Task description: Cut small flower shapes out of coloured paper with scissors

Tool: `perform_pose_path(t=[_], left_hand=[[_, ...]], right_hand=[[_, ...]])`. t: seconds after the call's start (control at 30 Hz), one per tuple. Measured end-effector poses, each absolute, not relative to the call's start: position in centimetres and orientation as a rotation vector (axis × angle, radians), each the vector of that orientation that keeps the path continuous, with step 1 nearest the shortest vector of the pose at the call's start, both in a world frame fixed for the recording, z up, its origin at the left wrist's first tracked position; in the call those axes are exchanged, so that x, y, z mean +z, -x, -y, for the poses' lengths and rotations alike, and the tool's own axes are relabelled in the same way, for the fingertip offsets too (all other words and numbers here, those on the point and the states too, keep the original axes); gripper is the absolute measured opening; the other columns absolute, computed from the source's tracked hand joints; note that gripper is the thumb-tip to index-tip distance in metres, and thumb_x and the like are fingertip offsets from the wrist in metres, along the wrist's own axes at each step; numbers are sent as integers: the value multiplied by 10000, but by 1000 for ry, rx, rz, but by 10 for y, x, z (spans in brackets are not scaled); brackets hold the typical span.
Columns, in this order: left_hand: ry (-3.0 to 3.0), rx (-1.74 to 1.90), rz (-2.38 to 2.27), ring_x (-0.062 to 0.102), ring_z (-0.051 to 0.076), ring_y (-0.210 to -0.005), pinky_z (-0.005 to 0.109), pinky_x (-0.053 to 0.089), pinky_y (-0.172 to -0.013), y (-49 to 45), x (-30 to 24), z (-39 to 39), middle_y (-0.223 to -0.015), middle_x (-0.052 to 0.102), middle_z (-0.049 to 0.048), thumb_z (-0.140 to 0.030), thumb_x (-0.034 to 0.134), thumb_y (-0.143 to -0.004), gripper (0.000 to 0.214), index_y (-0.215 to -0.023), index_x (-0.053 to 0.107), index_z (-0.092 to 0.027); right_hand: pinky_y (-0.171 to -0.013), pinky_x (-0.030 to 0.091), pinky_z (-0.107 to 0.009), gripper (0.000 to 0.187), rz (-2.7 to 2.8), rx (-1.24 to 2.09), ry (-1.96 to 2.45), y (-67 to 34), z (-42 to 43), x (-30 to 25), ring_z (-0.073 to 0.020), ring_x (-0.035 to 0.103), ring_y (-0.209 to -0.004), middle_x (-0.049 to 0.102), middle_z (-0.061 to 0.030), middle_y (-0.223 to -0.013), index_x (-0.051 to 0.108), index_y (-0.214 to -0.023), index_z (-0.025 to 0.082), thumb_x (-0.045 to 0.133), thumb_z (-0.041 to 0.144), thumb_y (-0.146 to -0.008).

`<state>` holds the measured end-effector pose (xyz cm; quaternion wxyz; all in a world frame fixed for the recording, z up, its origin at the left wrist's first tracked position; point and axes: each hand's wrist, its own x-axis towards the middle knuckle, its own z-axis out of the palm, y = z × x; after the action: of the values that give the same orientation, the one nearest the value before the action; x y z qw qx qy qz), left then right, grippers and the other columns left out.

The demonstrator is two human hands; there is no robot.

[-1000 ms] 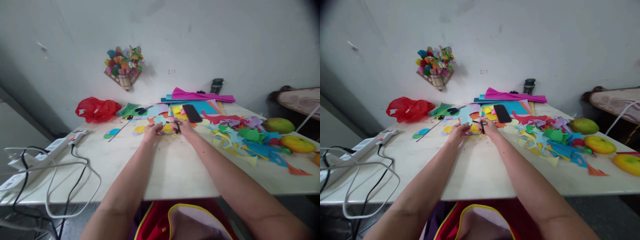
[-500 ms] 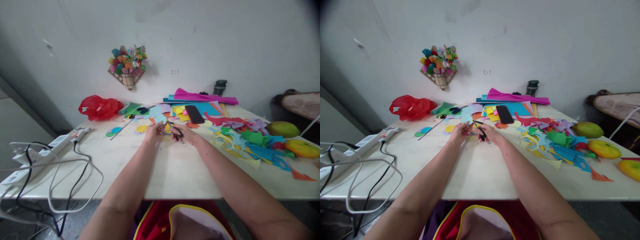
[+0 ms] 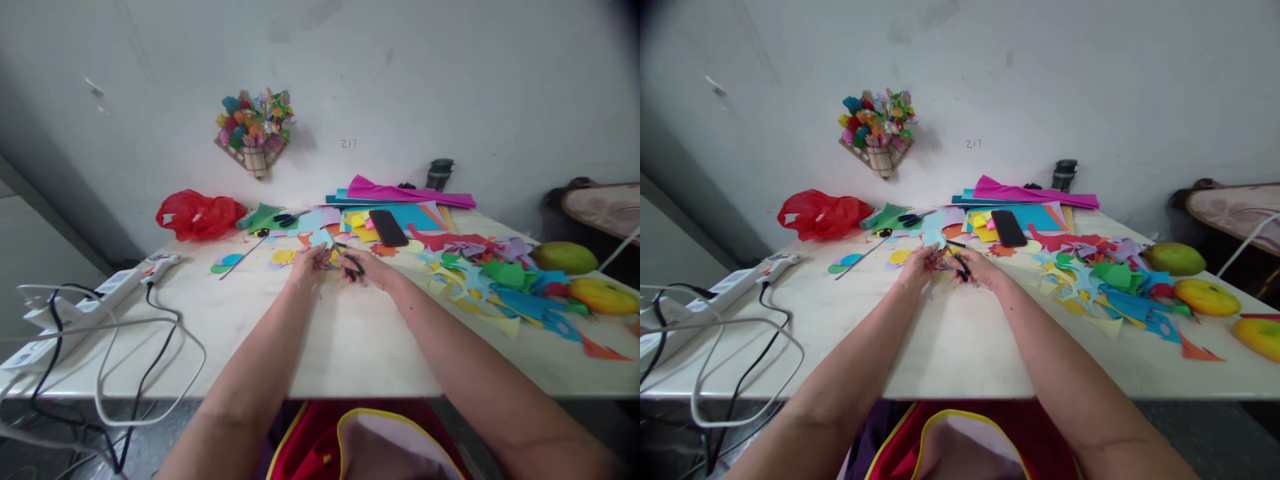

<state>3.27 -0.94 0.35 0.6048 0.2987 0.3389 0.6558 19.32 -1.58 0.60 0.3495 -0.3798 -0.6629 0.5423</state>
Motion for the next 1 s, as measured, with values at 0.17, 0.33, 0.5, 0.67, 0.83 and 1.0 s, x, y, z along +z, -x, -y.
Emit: perform_pose_path(t=[0.17, 0.33, 0.5, 0.67, 0.83, 1.0], left_hand=[[-696, 1509, -782, 697, 163, -711, 236, 534, -676, -33, 3, 9, -761, 721, 55, -74, 666, -689, 92, -750, 643, -141], [-698, 1515, -767, 697, 164, -707, 241, 535, -685, -33, 3, 9, -750, 718, 51, -79, 670, -687, 83, -726, 636, -143], [-691, 1521, -783, 705, 186, -774, 265, 538, -737, -33, 2, 8, -775, 722, 65, -78, 675, -688, 101, -762, 652, -144], [-689, 1518, -773, 704, 187, -794, 270, 544, -751, -33, 0, 8, -776, 721, 61, -85, 678, -679, 103, -752, 641, -147], [-690, 1523, -747, 701, 171, -733, 274, 545, -756, -33, -1, 6, -771, 716, 53, -84, 681, -669, 119, -761, 639, -146], [-685, 1534, -747, 702, 178, -740, 288, 550, -782, -32, -1, 7, -751, 716, 49, -82, 681, -664, 131, -767, 636, -150]], right_hand=[[-318, 310, -147, 194, 1718, 1391, 1001, -192, 17, 7, -70, 530, -417, 597, 13, -580, 580, -828, 152, 599, 340, -869], [-320, 311, -145, 162, 1710, 1394, 993, -192, 18, 8, -69, 527, -410, 601, 14, -568, 588, -839, 150, 599, 310, -868], [-321, 314, -151, 171, 1705, 1393, 988, -192, 18, 8, -73, 527, -407, 603, 17, -566, 584, -839, 153, 607, 321, -862], [-328, 302, -144, 183, 1717, 1392, 988, -191, 17, 7, -65, 520, -411, 600, 22, -568, 584, -845, 155, 607, 336, -860], [-333, 300, -151, 207, 1725, 1389, 976, -191, 16, 5, -68, 515, -411, 602, 24, -569, 581, -836, 162, 613, 366, -849], [-334, 291, -156, 207, 1708, 1400, 979, -191, 16, 6, -71, 508, -408, 599, 32, -560, 577, -845, 169, 628, 369, -832]])
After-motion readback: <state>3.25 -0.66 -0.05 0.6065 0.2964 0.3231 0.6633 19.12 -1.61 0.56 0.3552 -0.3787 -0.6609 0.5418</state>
